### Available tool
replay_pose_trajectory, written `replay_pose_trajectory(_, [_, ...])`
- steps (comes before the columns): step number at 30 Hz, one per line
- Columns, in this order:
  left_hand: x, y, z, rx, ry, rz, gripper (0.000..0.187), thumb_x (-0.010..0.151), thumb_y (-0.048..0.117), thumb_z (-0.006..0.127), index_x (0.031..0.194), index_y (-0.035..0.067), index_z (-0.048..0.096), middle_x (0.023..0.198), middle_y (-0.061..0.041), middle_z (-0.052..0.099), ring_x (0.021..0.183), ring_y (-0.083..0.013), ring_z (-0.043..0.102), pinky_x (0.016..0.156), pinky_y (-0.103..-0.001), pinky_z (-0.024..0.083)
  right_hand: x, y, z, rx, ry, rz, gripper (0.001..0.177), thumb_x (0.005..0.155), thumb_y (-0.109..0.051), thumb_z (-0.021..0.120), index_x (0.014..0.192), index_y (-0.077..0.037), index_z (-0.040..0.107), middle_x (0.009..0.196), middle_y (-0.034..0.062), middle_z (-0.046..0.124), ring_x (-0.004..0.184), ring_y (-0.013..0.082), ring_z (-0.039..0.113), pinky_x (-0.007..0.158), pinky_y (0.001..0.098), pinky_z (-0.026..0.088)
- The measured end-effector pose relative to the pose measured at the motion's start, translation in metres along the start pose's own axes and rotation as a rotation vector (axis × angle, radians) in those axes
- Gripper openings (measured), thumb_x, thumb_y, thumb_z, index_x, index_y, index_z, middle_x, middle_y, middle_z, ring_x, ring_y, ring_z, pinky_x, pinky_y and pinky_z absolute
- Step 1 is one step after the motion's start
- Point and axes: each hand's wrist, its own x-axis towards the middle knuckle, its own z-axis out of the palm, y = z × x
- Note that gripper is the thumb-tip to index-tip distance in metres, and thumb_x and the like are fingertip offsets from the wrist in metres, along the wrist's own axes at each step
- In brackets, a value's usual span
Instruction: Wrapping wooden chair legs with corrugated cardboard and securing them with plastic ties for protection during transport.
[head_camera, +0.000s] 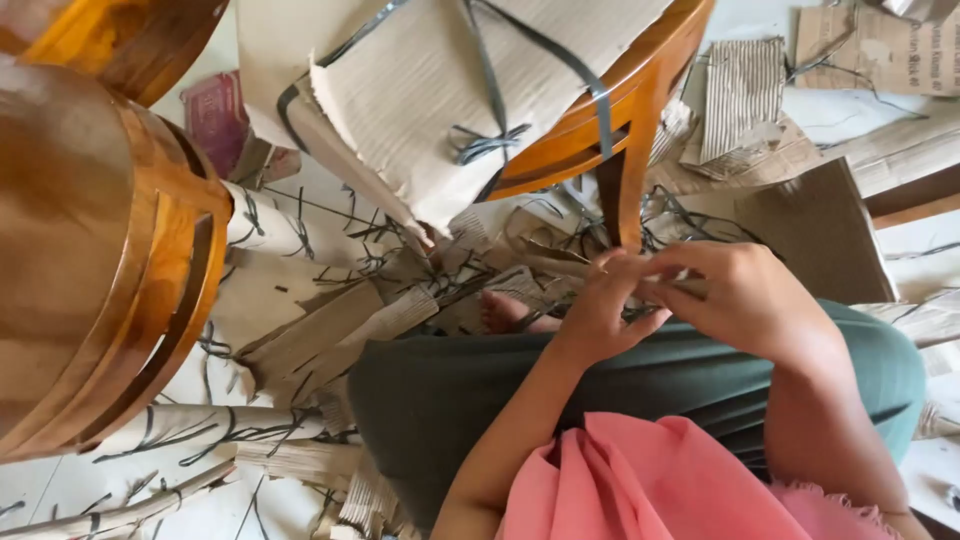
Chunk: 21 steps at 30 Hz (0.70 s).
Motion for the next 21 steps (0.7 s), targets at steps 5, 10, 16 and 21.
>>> replay_pose_trajectory(5, [0.015,-0.002,0.001,-0.246,0.045,-0.037,0.045,0.102,0.031,0.067,0.140,0.015,0.049,0.133,-0.009,0.058,0.127,-0.0280,0.058,0.107,-0.039,0.049,0.007,0.070,0.002,0.761,0.001,-0.274,0.053,0.079,-0.036,0.079,0.118,0.000,0.070,0.105,0.0100,0.073,0.082,0.0142,0.066,0.070,0.0265,0.055])
replay_pose_trajectory(10, [0.037,-0.018,-0.003,-0.480,0.024,-0.100,0.059,0.107,0.033,0.056,0.154,0.005,0.033,0.142,-0.017,0.051,0.121,-0.0219,0.057,0.103,-0.033,0.052,0.038,0.124,0.054,0.939,-0.028,-0.462,0.085,0.068,-0.041,0.083,0.139,-0.003,0.056,0.134,0.0115,0.064,0.119,0.0222,0.064,0.105,0.0359,0.051])
replay_pose_trajectory(16, [0.069,0.012,-0.006,-0.708,0.168,0.041,0.062,0.108,0.024,0.057,0.160,0.003,0.031,0.134,-0.006,0.050,0.121,-0.0110,0.049,0.108,-0.033,0.046,0.076,0.152,0.138,0.739,0.204,-0.600,0.043,0.081,-0.010,0.087,0.121,-0.002,0.074,0.122,0.0137,0.071,0.117,0.0245,0.064,0.104,0.0425,0.048])
replay_pose_trajectory(21, [0.066,0.017,0.009,-0.322,0.406,-0.021,0.071,0.087,0.019,0.083,0.148,0.004,0.051,0.133,-0.013,0.062,0.123,-0.0245,0.065,0.101,-0.035,0.056,0.074,0.156,0.150,0.957,0.245,-0.412,0.050,0.076,-0.002,0.087,0.123,0.000,0.067,0.115,0.0144,0.070,0.107,0.0242,0.066,0.096,0.0425,0.054])
